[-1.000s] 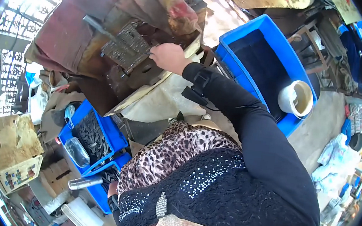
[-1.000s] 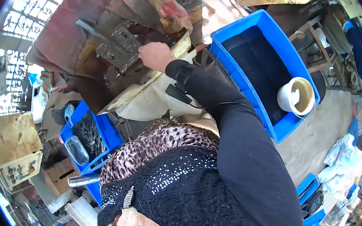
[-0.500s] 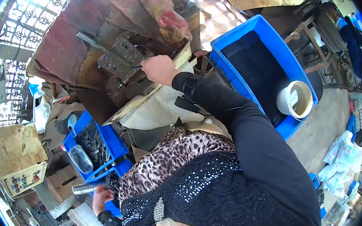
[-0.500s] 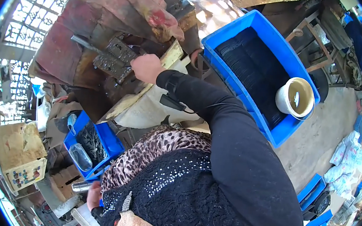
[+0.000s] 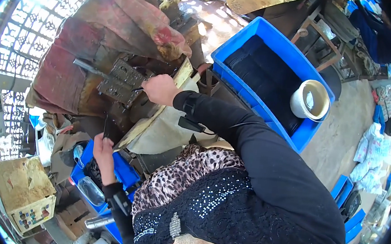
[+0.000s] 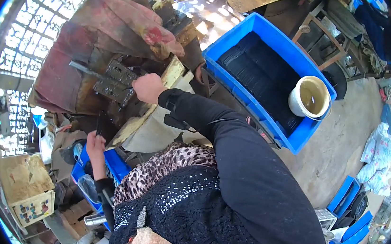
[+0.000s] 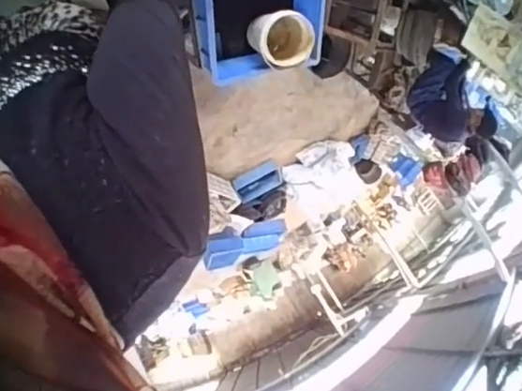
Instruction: Placing metal components into an industrial press machine for stamping and forming.
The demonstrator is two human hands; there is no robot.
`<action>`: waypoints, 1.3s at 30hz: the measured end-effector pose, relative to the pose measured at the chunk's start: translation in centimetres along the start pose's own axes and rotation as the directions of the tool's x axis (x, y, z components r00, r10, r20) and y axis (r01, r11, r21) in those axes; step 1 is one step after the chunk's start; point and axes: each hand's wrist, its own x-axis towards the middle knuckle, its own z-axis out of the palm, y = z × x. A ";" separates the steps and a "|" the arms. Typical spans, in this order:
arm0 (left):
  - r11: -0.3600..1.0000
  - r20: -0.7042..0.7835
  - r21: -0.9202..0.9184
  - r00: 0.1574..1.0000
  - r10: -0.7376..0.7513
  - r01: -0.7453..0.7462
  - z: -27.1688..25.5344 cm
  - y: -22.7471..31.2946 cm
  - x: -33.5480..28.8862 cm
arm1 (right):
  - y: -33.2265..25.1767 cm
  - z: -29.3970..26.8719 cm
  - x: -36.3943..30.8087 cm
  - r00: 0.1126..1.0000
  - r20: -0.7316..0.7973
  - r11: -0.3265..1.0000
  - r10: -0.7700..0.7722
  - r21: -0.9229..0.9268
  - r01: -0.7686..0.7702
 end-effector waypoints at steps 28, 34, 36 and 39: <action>0.810 0.080 0.536 0.969 0.234 -0.240 8.1 0.0 3.5 | 1.8 -1.8 -0.7 0.985 0.083 0.984 0.154 -0.109 -0.144; 0.798 0.075 0.563 0.975 0.210 -0.215 6.7 -3.1 3.6 | -0.1 -1.5 -0.5 0.977 0.089 0.979 0.194 -0.083 -0.187; 0.808 0.081 0.535 0.968 0.240 -0.245 7.0 -2.5 3.7 | 0.3 -1.2 -0.9 0.979 0.104 0.983 0.176 -0.065 -0.170; 0.822 0.077 0.506 0.963 0.257 -0.260 7.2 -2.7 3.7 | 0.5 -1.9 -0.9 0.971 0.102 0.976 0.214 -0.068 -0.208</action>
